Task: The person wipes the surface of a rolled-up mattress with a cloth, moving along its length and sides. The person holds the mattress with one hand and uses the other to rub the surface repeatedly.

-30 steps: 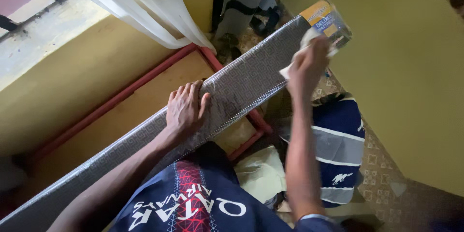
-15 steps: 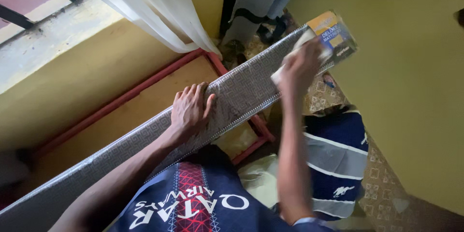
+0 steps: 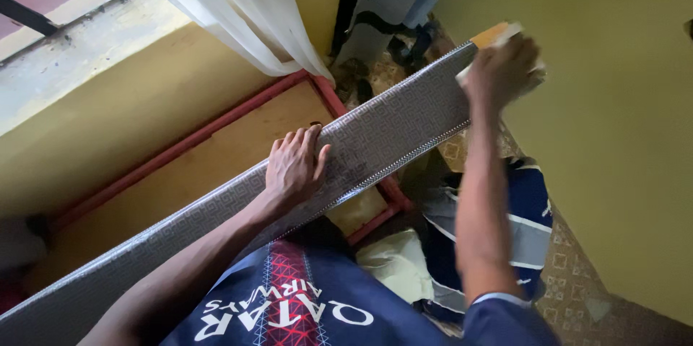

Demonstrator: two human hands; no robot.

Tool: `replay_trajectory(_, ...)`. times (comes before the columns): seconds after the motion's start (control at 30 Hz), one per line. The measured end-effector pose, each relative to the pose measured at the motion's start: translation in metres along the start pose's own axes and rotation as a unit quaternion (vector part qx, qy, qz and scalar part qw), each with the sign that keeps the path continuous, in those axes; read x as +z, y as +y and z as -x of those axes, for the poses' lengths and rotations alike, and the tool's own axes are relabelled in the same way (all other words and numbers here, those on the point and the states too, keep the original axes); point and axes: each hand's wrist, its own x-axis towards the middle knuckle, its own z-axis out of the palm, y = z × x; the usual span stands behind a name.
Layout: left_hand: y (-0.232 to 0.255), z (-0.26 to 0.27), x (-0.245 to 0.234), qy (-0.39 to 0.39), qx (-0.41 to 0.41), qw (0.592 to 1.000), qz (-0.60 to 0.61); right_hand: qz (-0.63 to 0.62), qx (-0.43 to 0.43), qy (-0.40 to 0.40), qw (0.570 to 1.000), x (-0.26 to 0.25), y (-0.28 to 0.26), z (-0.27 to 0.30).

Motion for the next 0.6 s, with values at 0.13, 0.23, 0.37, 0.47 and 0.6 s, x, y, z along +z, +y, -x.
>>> replay_trajectory(0.13,-0.004,0.002,0.005,0.006,-0.005,1.0,-0.004,0.102,-0.123,-0.125,0.979,0.029,0.04,-0.087)
replay_trajectory(0.23,-0.006,-0.001,0.004,0.007,-0.009,1.0,-0.011,0.017,-0.012,-0.223,0.975,0.041,0.043,-0.094)
replay_trajectory(0.37,-0.006,-0.002,0.002,-0.009,-0.018,1.0,-0.011,-0.033,-0.273,0.115,0.955,0.025,0.02,-0.027)
replay_trajectory(0.47,-0.003,-0.001,0.001,0.005,-0.002,1.0,-0.014,-0.122,-0.22,0.024,0.968,-0.009,-0.025,0.065)
replay_trajectory(0.6,-0.001,0.0,-0.001,-0.012,-0.015,1.0,-0.009,-0.104,-0.222,-0.033,0.969,-0.067,-0.081,0.2)
